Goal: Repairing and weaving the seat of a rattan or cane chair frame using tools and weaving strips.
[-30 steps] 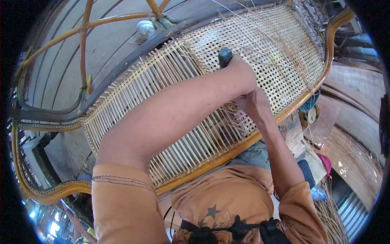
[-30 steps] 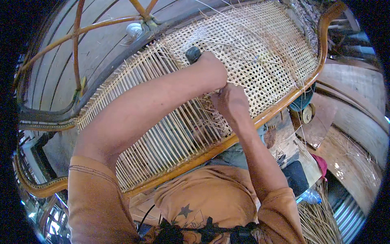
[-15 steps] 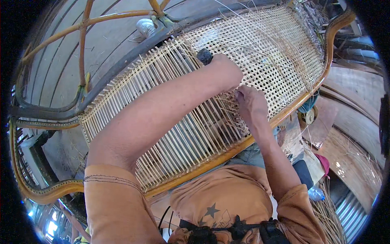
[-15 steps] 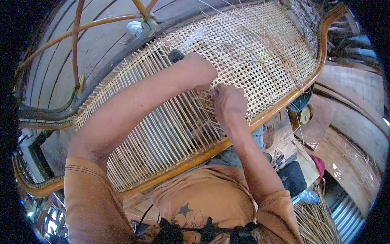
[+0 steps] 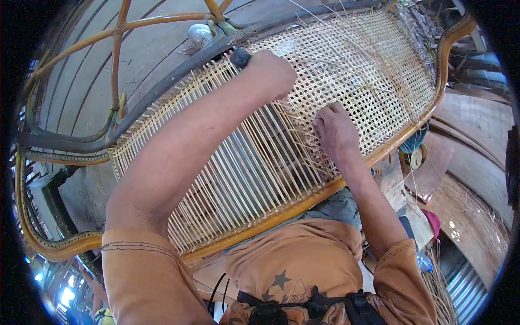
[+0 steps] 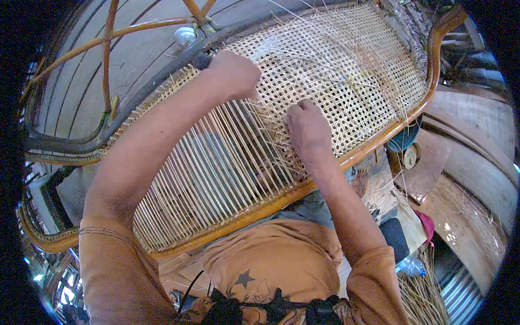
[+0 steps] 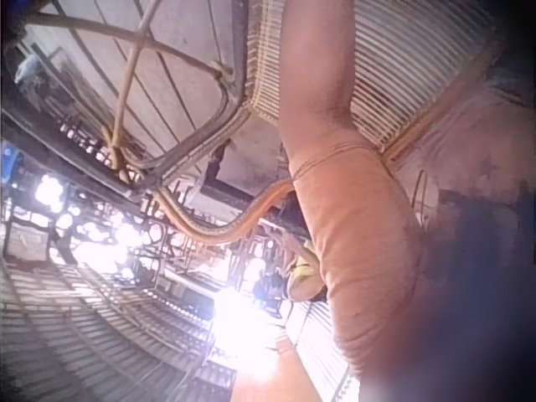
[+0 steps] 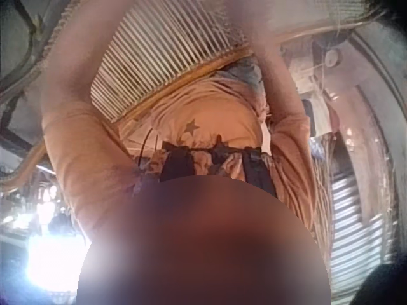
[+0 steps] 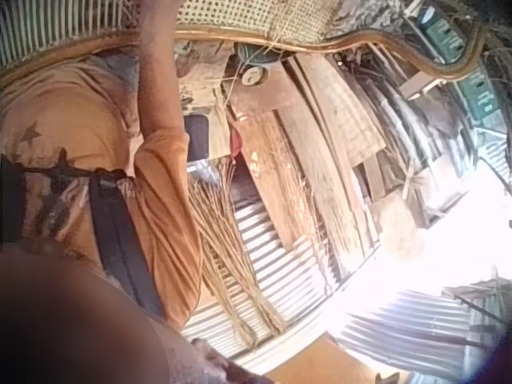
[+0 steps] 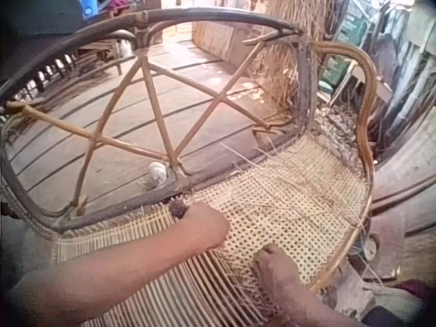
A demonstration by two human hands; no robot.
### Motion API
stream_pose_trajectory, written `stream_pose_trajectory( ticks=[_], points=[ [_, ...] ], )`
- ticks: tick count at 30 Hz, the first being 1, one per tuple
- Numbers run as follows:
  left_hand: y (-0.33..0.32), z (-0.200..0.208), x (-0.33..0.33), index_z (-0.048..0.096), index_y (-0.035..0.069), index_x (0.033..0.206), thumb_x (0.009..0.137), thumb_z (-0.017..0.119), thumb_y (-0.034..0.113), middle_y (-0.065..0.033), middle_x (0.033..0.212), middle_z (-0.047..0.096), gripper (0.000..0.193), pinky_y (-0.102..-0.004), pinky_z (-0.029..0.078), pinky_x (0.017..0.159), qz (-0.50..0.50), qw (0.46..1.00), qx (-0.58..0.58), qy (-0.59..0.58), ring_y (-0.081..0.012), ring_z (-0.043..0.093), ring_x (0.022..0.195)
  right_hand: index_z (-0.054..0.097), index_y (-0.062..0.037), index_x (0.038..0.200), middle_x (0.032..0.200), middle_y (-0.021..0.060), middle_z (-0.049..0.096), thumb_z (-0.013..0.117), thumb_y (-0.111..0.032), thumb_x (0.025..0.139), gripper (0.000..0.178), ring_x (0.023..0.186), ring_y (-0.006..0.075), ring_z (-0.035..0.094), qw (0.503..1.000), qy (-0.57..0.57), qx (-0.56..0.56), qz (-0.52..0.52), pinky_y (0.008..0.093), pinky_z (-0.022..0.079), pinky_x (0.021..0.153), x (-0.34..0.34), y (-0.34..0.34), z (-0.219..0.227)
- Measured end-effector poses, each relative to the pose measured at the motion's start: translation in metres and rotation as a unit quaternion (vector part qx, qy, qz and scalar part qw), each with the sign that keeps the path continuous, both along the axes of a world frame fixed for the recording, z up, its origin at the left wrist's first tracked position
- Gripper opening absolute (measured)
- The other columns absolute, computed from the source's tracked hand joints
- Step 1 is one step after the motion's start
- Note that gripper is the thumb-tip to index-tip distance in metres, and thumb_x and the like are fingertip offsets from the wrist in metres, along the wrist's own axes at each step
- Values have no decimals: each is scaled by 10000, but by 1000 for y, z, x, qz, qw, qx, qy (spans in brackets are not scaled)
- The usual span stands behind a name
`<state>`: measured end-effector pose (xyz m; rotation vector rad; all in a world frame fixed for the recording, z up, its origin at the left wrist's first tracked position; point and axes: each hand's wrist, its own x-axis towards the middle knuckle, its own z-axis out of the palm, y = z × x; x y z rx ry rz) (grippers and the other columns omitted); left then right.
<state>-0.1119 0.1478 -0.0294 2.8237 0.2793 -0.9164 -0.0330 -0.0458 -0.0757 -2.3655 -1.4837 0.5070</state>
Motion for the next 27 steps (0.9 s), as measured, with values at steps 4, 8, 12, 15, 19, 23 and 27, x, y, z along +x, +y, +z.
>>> stream_pose_trajectory(
  ticks=[4,8,12,15,19,23,27],
  points=[
    [20,-9,-17,710,106,871,748,590,198,-72,924,684,195,-375,521,685,43,998,36,3,-234,663,840,577,-42,771,890,141,554,562,-153,816,121,828,336,564,998,-14,-51,-17,417,478,685,-2,9,5],
    [19,19,-20,681,51,824,755,630,415,-139,822,667,374,-414,518,690,46,996,18,-77,-308,651,797,625,-41,853,847,146,608,568,-195,841,165,763,315,589,990,136,5,-38,386,477,675,1,22,11],
    [6,41,-11,685,52,826,744,640,419,-159,795,660,379,-414,514,673,32,995,-20,-92,-316,649,774,647,-32,914,751,151,636,583,-241,849,227,651,286,593,942,313,17,-121,360,468,648,-6,27,25],
    [-9,17,-4,691,57,823,758,608,266,-146,817,668,235,-409,517,653,24,998,-36,-50,-298,657,766,651,-50,885,727,168,619,599,-249,835,212,628,294,587,961,232,-29,-148,373,468,626,-12,16,19],
    [-21,11,10,704,91,877,740,579,130,-87,882,681,190,-397,510,657,-11,999,-53,3,-248,661,815,653,-49,876,722,177,610,606,-201,811,171,638,289,589,979,127,-80,-134,372,464,618,-18,17,18],
    [-25,9,18,699,58,832,709,600,120,-98,829,680,170,-406,516,626,-42,996,-71,-18,-252,665,783,645,-12,844,666,175,581,609,-175,781,179,584,234,567,996,52,-43,-55,344,446,589,-13,14,9],
    [-28,13,21,703,69,838,712,603,118,-77,823,682,169,-396,510,627,-66,996,-59,-18,-243,665,779,631,16,709,677,235,567,593,-167,743,190,626,385,568,980,152,-18,-130,412,459,587,-13,16,18]
  ],
)
